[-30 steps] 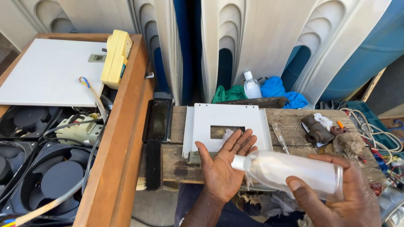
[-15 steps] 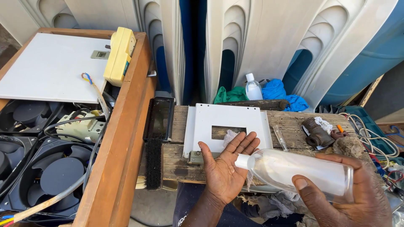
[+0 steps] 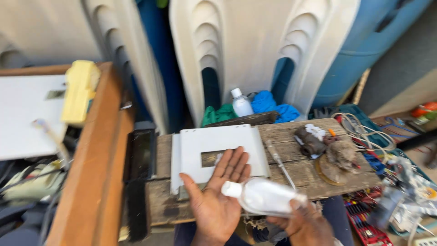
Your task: Cleaning a metal enclosure panel using a cloth, solvent, and a small tool to scrape off residue.
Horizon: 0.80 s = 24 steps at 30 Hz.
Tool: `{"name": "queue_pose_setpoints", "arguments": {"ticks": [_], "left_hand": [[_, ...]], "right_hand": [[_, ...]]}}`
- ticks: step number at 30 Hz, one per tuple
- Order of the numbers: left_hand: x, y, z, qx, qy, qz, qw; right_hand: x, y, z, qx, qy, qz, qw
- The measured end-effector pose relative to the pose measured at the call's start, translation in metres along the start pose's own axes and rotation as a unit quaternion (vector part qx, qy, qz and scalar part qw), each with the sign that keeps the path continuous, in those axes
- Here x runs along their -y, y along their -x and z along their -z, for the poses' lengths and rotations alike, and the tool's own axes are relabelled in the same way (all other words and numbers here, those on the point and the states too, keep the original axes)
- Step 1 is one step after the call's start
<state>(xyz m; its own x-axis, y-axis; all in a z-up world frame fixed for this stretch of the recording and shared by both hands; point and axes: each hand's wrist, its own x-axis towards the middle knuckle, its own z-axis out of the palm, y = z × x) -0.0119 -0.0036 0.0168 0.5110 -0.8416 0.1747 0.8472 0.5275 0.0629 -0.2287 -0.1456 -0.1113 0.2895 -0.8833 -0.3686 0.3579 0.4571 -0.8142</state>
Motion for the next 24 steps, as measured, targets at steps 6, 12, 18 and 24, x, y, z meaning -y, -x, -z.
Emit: {"name": "queue_pose_setpoints", "arguments": {"ticks": [6,12,18,24], "left_hand": [[0.016,-0.009,-0.013,0.133,0.034,-0.008,0.991],[0.028,-0.010,-0.001,0.117,0.037,0.000,0.992],[0.034,-0.008,0.006,0.133,0.033,0.011,0.991],[0.037,-0.009,0.010,0.103,0.012,0.025,0.994]], "right_hand": [[0.021,0.020,0.008,0.340,0.333,-0.084,0.876],[0.119,0.032,-0.082,-0.045,0.470,-0.025,0.881],[0.139,-0.015,-0.083,-0.120,0.560,0.075,0.817],[0.109,-0.039,-0.054,-0.130,0.574,0.229,0.775]]}}
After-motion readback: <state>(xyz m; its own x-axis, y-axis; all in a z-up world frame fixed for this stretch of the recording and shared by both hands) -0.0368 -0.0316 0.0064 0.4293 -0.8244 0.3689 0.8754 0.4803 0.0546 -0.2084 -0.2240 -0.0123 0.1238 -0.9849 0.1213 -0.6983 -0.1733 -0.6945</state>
